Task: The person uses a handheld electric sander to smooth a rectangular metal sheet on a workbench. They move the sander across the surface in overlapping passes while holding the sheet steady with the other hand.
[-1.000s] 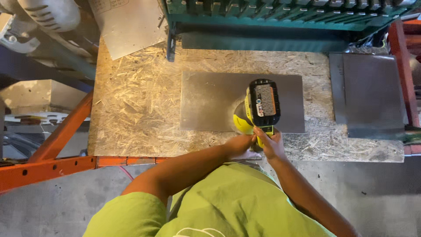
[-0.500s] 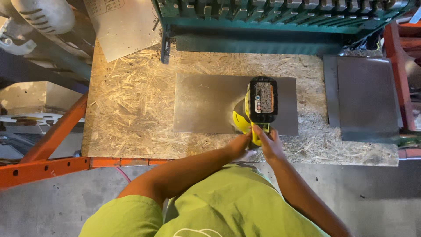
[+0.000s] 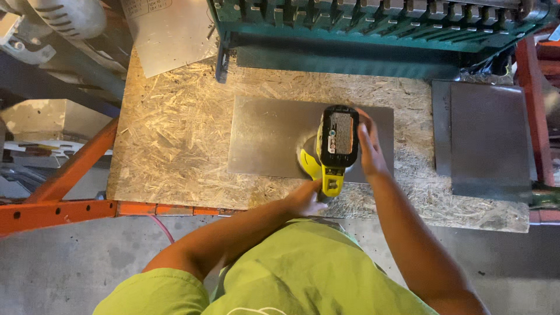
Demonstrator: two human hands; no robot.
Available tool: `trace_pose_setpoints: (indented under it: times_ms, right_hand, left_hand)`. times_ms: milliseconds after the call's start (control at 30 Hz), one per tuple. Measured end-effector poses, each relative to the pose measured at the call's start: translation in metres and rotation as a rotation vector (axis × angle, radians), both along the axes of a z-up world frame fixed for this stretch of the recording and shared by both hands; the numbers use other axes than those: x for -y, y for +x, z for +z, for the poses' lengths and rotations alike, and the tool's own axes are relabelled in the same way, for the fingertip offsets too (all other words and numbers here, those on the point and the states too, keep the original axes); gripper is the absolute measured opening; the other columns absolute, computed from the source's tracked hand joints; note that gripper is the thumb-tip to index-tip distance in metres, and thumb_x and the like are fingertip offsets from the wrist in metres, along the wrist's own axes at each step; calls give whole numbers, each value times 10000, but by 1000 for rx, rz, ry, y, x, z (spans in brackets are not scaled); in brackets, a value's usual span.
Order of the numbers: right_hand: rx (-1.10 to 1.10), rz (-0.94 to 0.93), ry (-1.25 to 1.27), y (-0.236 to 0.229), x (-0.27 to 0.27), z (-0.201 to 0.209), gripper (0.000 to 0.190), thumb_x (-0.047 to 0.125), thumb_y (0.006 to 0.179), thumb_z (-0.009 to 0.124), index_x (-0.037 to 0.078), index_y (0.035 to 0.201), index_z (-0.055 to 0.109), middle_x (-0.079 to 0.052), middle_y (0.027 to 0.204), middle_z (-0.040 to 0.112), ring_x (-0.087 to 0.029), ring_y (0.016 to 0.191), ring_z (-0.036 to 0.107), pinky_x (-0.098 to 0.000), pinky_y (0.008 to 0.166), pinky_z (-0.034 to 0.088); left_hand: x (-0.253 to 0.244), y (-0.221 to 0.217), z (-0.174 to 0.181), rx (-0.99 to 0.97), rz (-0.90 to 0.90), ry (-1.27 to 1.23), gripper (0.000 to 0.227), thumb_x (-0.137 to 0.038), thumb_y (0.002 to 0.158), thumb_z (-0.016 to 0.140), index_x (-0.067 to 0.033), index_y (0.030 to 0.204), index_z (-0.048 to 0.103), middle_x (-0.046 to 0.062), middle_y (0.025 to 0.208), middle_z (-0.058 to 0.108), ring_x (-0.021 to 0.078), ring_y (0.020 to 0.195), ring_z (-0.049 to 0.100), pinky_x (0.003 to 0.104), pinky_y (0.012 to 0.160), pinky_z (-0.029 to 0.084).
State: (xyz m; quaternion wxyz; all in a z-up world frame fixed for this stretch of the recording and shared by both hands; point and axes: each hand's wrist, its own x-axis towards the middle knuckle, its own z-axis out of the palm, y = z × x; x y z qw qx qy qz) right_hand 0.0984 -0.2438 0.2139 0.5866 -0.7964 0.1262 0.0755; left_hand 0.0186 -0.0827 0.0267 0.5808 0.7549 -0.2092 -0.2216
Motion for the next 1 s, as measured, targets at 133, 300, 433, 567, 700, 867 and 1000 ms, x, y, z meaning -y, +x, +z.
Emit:
trace_pose_setpoints:
  times_ms: [133, 300, 433, 567, 700, 867, 1000]
  right_hand:
    - [170, 304, 235, 17, 5, -28, 943, 596, 1054, 605, 22, 1727, 278, -318, 1767, 227, -569, 1629, 114, -714, 1302, 89]
    - [182, 255, 354, 41, 17, -81, 929, 441, 1001, 832, 44, 1699, 364, -283, 1717, 355, -520, 1620, 229, -686, 1326, 190]
    - [189, 94, 547, 43, 7, -89, 620, 259, 971, 875, 81, 1498, 601, -152, 1388, 680, -344, 1347, 636, -548, 1122, 546]
    - [297, 154, 432, 56, 8, -125, 660, 314, 1018, 828, 36, 1553, 561, -244, 1543, 589, -465, 1503, 465, -674, 1234, 383]
    - [311, 134, 437, 53, -14, -123, 645, 301, 1004, 846, 42, 1532, 581, -207, 1524, 602, -378, 1484, 493, -630, 1244, 382]
    - [287, 86, 499, 46, -40, -93, 657, 297, 988, 886, 58, 1518, 579, -185, 1472, 612, -361, 1452, 503, -612, 1227, 385]
    - [272, 140, 441, 49, -34, -103, 749, 397, 1018, 858, 38, 1578, 513, -224, 1561, 555, -473, 1512, 454, -666, 1277, 361]
  left_hand:
    - [2, 0, 2, 18, -20, -35, 392, 42, 800, 851, -18, 1124, 639, 242, 974, 757, 499, 1000, 763, 536, 913, 591]
    - [-6, 10, 15, -40, 11, -17, 403, 59, 781, 824, 39, 1138, 638, 308, 1002, 742, 555, 1051, 735, 606, 946, 562]
    - [-3, 3, 24, -187, 178, -145, 401, 11, 821, 808, -36, 1182, 639, 202, 1015, 739, 409, 1034, 743, 503, 937, 556]
    - [-6, 2, 85, -360, 367, -375, 592, -177, 793, 1000, -2, 1213, 622, 133, 964, 680, 249, 901, 685, 370, 833, 576]
    - [-8, 17, 86, -418, 436, -441, 508, -332, 889, 961, -6, 1141, 664, 79, 901, 663, 193, 824, 640, 318, 731, 547]
    - [-13, 33, 70, -436, 686, -241, 431, -334, 786, 1007, -66, 1012, 756, 88, 817, 802, 149, 752, 765, 273, 717, 595]
    - [-18, 42, 62, -391, 821, 32, 514, -440, 687, 1027, -161, 1042, 782, 85, 817, 801, 239, 805, 804, 367, 745, 604]
